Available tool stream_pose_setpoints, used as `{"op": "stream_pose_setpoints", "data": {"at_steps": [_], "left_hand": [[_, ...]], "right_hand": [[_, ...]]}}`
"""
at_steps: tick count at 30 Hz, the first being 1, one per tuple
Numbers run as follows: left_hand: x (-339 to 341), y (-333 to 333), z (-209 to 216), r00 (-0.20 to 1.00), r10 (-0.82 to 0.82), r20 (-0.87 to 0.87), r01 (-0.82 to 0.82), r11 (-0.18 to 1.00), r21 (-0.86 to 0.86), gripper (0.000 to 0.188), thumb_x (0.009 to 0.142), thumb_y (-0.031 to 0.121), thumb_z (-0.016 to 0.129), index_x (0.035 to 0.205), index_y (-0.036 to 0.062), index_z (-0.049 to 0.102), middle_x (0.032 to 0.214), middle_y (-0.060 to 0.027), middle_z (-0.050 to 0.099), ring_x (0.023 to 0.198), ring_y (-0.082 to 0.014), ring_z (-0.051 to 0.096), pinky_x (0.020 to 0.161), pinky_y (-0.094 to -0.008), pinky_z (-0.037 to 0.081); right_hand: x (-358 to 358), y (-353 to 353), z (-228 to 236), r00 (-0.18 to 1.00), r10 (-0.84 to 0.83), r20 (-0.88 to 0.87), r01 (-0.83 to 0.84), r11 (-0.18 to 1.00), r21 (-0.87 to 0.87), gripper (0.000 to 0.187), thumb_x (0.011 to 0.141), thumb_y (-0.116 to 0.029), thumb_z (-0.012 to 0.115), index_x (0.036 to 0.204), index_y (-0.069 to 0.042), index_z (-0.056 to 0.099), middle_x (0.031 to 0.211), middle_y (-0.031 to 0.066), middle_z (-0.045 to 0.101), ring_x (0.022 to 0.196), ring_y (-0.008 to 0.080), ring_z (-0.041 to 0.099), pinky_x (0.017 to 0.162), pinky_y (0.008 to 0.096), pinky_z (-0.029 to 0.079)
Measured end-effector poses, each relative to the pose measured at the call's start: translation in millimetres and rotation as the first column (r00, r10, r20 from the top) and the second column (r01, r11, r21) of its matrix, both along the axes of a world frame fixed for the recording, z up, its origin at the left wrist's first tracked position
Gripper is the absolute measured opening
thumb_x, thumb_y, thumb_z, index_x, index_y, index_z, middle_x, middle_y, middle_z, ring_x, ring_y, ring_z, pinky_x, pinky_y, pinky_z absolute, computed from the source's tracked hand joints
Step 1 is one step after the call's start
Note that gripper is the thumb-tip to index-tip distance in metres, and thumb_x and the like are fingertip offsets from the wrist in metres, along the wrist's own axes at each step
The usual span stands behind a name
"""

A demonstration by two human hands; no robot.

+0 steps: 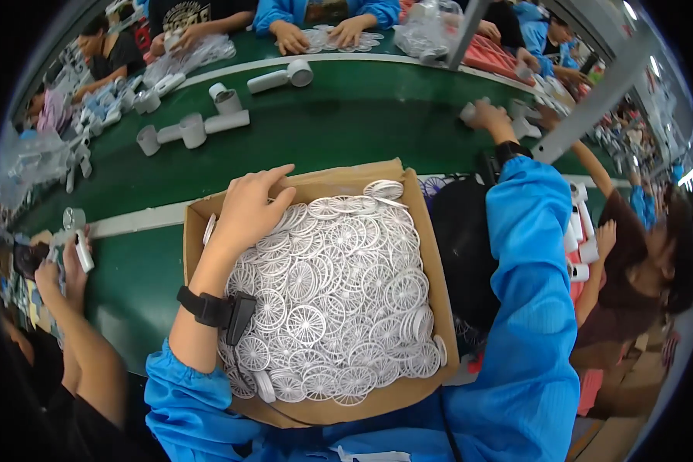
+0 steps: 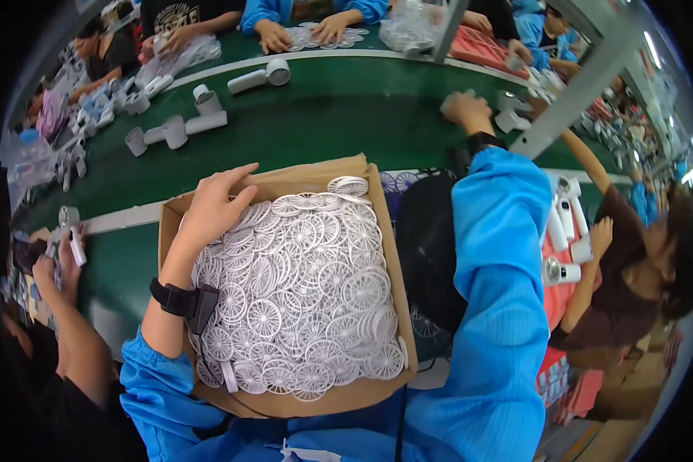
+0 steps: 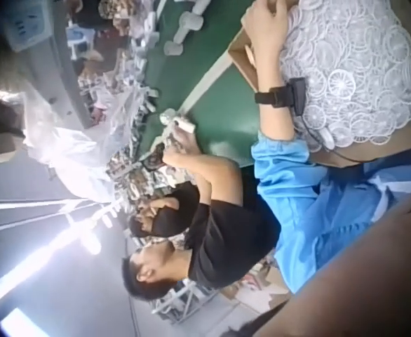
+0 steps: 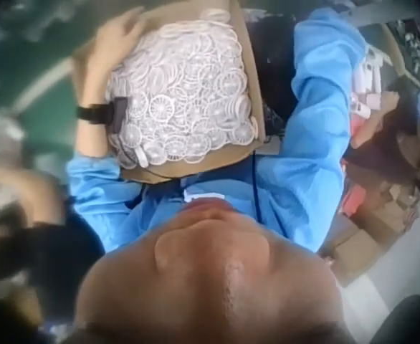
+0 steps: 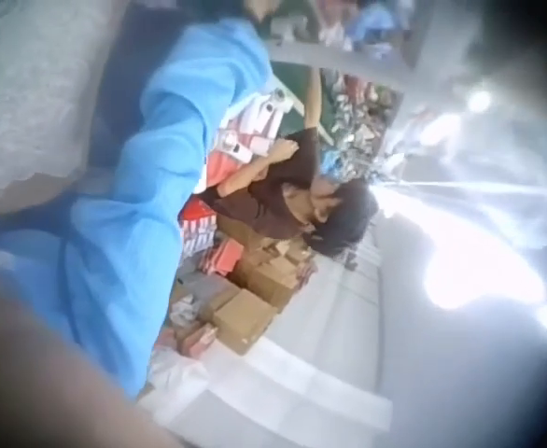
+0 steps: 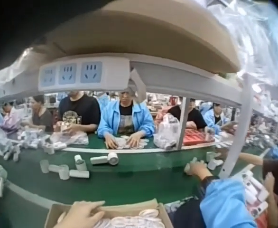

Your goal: The person picks up a fan body and a fan cover by hand, presses the cover onto the body, and places the assembled fan onto the conveyor belt, repeating the process several times.

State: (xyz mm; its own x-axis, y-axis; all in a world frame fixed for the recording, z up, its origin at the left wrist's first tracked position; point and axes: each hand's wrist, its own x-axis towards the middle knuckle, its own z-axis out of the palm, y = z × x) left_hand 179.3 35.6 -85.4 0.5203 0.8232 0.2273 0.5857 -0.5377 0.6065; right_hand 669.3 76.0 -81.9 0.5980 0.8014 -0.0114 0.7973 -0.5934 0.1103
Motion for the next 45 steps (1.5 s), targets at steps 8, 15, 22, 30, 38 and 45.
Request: {"op": "stream_pose_setpoints", "data": {"at_steps": [8, 15, 22, 30, 38, 45], "left_hand": [[1, -6, 1, 0.997, 0.024, -0.066, -0.018, 0.995, 0.096, 0.036, 0.084, 0.023, 0.058, 0.117, 0.0078, 0.062, 0.090, -0.0122, 0.066, 0.092, -0.0277, 0.059, 0.090, -0.0384, 0.040], [5, 2, -8, 0.958, 0.024, 0.287, -0.026, 1.000, 0.005, 0.034, 0.083, 0.021, 0.062, 0.114, 0.0064, 0.063, 0.089, -0.0122, 0.066, 0.099, -0.0287, 0.058, 0.094, -0.0416, 0.039], [16, 15, -1, 0.689, 0.142, 0.711, -0.438, 0.863, 0.251, 0.042, 0.083, 0.019, 0.067, 0.118, -0.0004, 0.056, 0.097, -0.0142, 0.064, 0.091, -0.0236, 0.063, 0.079, -0.0346, 0.050], [0, 6, 29, 0.423, 0.326, 0.845, 0.085, 0.915, -0.395, 0.083, 0.084, 0.012, 0.068, 0.145, 0.0080, 0.012, 0.102, -0.0135, 0.061, 0.076, -0.0205, 0.065, 0.064, -0.0306, 0.054], [0, -8, 33, 0.470, 0.182, 0.864, 0.169, 0.942, -0.290, 0.092, 0.081, 0.006, 0.068, 0.147, 0.0161, 0.004, 0.110, -0.0127, 0.056, 0.079, -0.0178, 0.063, 0.055, -0.0284, 0.054], [8, -7, 32, 0.365, 0.001, 0.931, 0.101, 0.994, -0.041, 0.095, 0.078, -0.001, 0.069, 0.147, 0.0192, 0.007, 0.106, -0.0102, 0.056, 0.080, -0.0150, 0.062, 0.059, -0.0273, 0.054]], "right_hand": [[67, 40, -56, 0.988, 0.144, -0.048, -0.145, 0.989, -0.019, 0.074, 0.071, -0.042, 0.072, 0.137, -0.026, 0.042, 0.131, 0.0182, 0.051, 0.123, 0.0459, 0.042, 0.101, 0.0502, 0.034], [-50, 32, 16, 0.382, 0.482, -0.788, -0.081, 0.867, 0.491, 0.047, 0.089, -0.036, 0.054, 0.131, -0.015, 0.049, 0.131, 0.0123, 0.052, 0.121, 0.0231, 0.049, 0.101, 0.0441, 0.033], [-260, -70, 95, -0.063, 0.676, -0.734, -0.532, 0.600, 0.598, 0.032, 0.087, -0.036, 0.057, 0.102, -0.010, 0.068, 0.119, 0.0090, 0.061, 0.114, 0.0234, 0.055, 0.095, 0.0385, 0.041], [-260, -87, 24, 0.333, 0.942, 0.050, -0.939, 0.325, 0.113, 0.018, 0.075, -0.021, 0.063, 0.083, -0.007, 0.068, 0.081, 0.0112, 0.065, 0.079, 0.0290, 0.059, 0.071, 0.0385, 0.049], [-299, -61, 59, 0.333, 0.774, -0.539, -0.219, 0.619, 0.754, 0.015, 0.090, -0.016, 0.058, 0.096, -0.004, 0.063, 0.085, 0.0017, 0.065, 0.085, 0.0126, 0.059, 0.071, 0.0270, 0.048], [-329, -60, 29, -0.197, 0.821, -0.536, 0.099, 0.560, 0.822, 0.020, 0.092, -0.015, 0.058, 0.108, -0.003, 0.057, 0.097, -0.0007, 0.063, 0.086, 0.0061, 0.057, 0.074, 0.0239, 0.045]]}}
